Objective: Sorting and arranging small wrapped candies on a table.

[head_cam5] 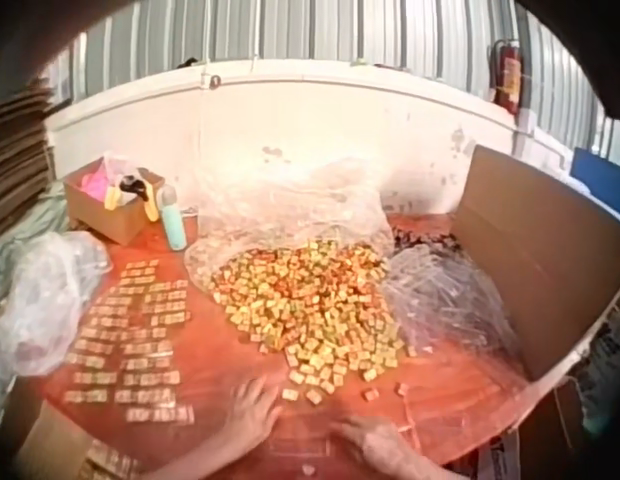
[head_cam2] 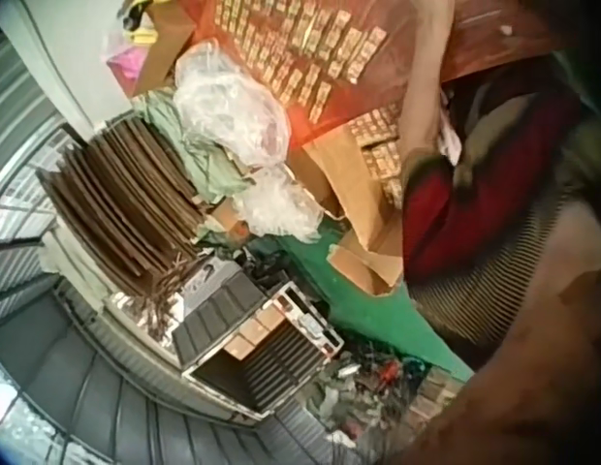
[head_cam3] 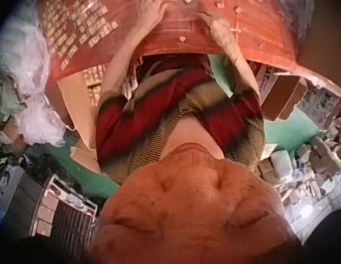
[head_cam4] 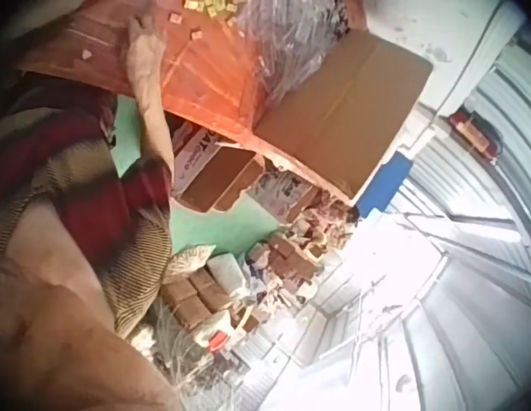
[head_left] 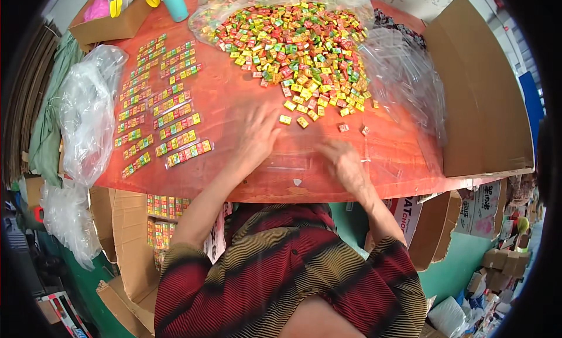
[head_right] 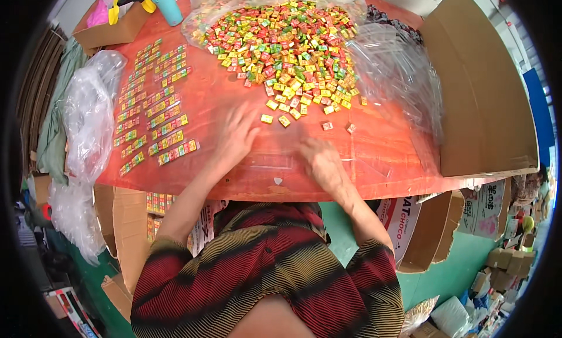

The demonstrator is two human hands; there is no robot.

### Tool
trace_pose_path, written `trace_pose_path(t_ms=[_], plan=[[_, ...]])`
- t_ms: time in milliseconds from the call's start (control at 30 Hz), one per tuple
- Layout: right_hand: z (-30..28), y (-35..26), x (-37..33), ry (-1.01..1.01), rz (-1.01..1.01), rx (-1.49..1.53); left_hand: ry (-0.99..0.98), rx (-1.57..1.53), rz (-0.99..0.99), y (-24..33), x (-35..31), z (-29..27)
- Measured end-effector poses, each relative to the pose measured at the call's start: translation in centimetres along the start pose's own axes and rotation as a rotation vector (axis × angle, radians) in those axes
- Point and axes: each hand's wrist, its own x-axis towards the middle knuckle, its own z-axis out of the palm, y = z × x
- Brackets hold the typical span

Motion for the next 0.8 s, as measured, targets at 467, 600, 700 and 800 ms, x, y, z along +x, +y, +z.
trace_pose_path(t_ms=[467,600,700,800], plan=[[4.2,1.4,15.5,0.318,-0.07,-0.221,0.285,-0.123,-0.168,-2.0,5.0,2.3],[5.7,-0.2,20.6,0.212,-0.165,-0.275,0.378,-0.17,-0.293,-4.7,4.7,1.2],[6.9,-1.8,24.3,0.13,-0.255,-0.367,0.388,-0.228,-0.347,-5.7,4.8,0.1],[7.8,-2.9,28.0,0.079,-0.266,-0.47,0.416,-0.255,-0.383,-5.9,4.5,-0.7]])
